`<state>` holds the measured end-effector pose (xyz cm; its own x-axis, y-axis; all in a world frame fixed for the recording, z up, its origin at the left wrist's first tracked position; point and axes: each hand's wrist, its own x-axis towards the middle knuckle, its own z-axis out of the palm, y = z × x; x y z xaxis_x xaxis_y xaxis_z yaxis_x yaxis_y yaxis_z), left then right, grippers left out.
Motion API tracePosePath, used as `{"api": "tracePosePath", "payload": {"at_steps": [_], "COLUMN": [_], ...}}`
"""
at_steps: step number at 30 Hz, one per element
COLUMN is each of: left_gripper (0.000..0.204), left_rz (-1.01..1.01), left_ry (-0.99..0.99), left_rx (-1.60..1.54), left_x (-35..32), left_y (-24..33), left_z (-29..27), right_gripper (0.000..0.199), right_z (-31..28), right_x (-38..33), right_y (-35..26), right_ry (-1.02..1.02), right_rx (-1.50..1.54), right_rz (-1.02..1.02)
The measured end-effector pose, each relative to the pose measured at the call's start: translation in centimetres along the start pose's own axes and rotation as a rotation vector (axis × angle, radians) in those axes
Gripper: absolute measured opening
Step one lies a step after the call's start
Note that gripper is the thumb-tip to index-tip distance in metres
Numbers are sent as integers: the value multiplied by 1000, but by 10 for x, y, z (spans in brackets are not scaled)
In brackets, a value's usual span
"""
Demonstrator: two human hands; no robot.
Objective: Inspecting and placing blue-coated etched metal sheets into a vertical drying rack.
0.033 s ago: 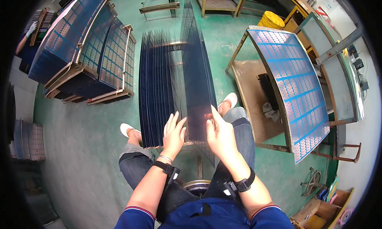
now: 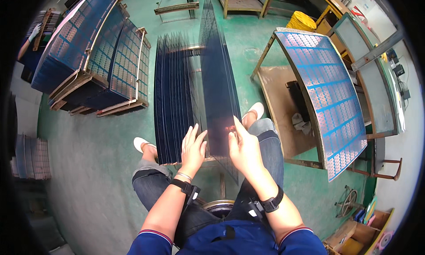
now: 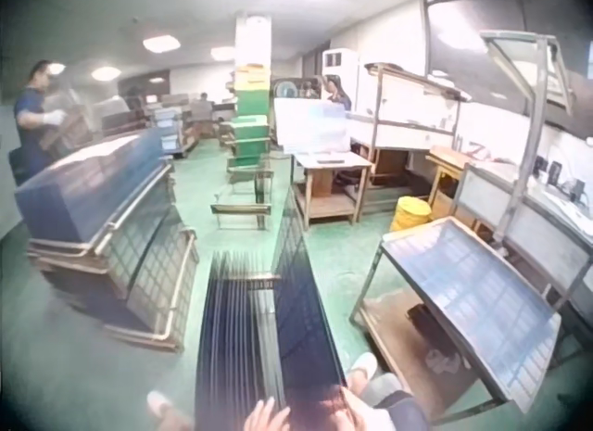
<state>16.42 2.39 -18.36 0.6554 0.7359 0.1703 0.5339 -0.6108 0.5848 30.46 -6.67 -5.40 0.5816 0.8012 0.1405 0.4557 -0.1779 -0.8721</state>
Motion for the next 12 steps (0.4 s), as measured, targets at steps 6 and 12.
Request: {"api": "tracePosePath", "payload": {"at_steps": [6,12], "left_gripper": [33,45], "left_rz": [-1,-23], "left_ry": [3,-26], "left_rx": [10,46], "left_x": [2,1], "left_y": [3,1], "left_z": [0,-1], "right_gripper": [43,48], "right_z": [9,12], "right_x": [1,-5], "right_y": [11,11], "right_ry": [-28,16], "right_rx": [19,81], "right_rz": [82,54]}}
